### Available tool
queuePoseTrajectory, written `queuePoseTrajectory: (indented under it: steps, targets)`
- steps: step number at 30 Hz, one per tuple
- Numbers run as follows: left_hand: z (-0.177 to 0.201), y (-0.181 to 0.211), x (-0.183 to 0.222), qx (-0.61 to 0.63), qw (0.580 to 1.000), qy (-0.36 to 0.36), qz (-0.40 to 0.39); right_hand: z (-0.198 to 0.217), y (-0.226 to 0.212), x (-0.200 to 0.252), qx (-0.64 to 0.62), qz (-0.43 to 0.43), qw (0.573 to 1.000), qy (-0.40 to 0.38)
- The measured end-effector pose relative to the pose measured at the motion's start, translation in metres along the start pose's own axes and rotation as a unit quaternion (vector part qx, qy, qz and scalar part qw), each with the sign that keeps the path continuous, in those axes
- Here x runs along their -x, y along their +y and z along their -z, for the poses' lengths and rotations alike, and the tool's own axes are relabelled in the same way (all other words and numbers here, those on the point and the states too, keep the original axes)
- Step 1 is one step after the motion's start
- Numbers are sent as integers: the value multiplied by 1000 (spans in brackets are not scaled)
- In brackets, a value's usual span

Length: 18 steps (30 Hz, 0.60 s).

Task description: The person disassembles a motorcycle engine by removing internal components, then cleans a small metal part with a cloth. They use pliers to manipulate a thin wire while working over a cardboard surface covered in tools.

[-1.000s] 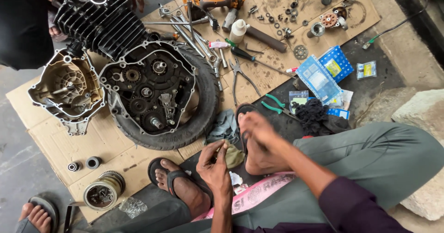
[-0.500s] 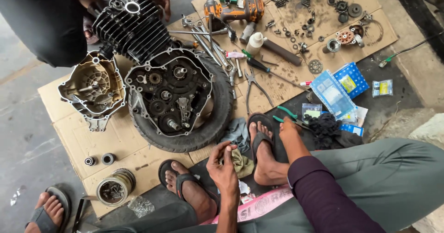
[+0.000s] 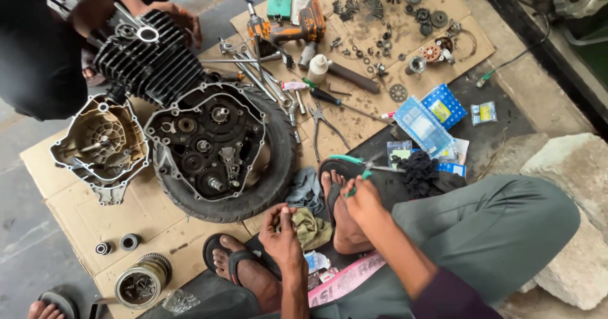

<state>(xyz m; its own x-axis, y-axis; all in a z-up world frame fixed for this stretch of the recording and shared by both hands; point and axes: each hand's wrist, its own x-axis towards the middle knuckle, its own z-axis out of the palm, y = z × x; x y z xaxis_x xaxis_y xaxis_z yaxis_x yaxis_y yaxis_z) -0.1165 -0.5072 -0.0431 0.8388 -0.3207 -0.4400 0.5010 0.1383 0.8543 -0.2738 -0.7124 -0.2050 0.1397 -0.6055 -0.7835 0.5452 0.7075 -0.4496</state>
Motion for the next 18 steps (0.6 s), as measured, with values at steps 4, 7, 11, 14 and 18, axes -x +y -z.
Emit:
queuePoseTrajectory:
  steps: [4, 7, 11, 14, 18]
  targets:
    - [4, 0, 2, 10, 1000, 19, 9, -94, -26, 196, 122, -17, 965, -230]
    - [5, -2, 5, -3, 1000, 21, 11, -98, -51, 221, 62, -122, 911, -389]
    - [6, -1, 5, -7, 1000, 23, -1, -110, -66, 226, 223, 42, 877, -423]
    - [7, -3, 3, -3, 999, 32, 31, -117, -77, 217, 410, 188, 832, -323]
    - [7, -1, 3, 24, 998, 18, 46, -121, -94, 214, 465, 204, 782, -362]
